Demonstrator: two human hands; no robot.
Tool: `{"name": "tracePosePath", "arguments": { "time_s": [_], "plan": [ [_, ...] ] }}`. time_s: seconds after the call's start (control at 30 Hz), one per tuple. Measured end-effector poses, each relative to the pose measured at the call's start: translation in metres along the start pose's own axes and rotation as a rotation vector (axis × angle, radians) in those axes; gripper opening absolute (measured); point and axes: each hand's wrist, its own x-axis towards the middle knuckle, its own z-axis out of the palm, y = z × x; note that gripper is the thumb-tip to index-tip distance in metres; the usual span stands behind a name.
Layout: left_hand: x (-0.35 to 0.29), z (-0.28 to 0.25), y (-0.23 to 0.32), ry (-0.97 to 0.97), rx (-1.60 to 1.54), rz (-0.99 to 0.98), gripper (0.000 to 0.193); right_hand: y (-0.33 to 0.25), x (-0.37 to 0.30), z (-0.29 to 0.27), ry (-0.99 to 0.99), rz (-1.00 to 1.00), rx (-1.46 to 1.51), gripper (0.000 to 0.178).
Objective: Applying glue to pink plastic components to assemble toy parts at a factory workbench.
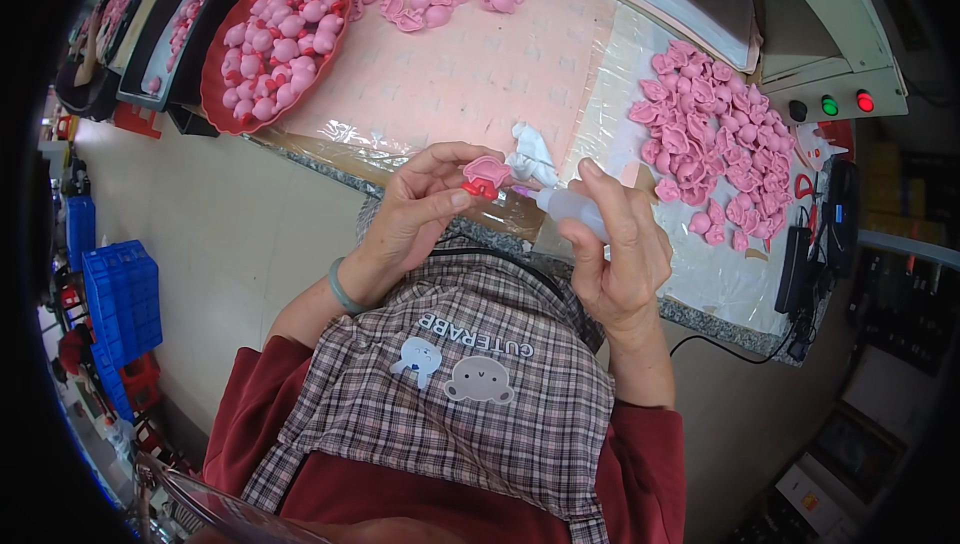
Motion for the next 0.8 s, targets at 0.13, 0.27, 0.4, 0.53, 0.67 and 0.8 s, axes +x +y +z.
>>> {"name": "tracePosePath", "arguments": {
  "time_s": [0.13, 0.27, 0.4, 0.53, 0.67, 0.8],
  "plan": [
    [0.0, -0.0003, -0.0001, -0.007, 0.006, -0.002, 0.042, 0.0015, -0.0009, 0.0061, 0.063, -0.014, 0.02, 0.04],
    [-0.0003, -0.001, -0.001, -0.009, 0.008, 0.001, 0.042, 0.0016, -0.0015, 0.0066, 0.058, -0.021, 0.017, 0.04],
    [-0.0009, -0.0008, -0.0013, -0.005, 0.012, -0.005, 0.042, 0.0013, -0.0024, 0.0074, 0.046, -0.015, 0.014, 0.04],
    [-0.0005, 0.0003, -0.0004, -0.01, 0.025, -0.018, 0.042, 0.0011, -0.0017, 0.007, 0.03, -0.02, 0.006, 0.04],
    [-0.0006, 0.0003, -0.0012, -0.01, 0.015, -0.018, 0.043, -0.0002, -0.0009, 0.0064, 0.014, -0.031, -0.002, 0.041],
    [-0.0008, 0.0003, -0.0007, -0.011, 0.021, -0.021, 0.043, 0.0007, -0.0001, 0.0063, 0.013, -0.031, -0.015, 0.041]
  ]
}}
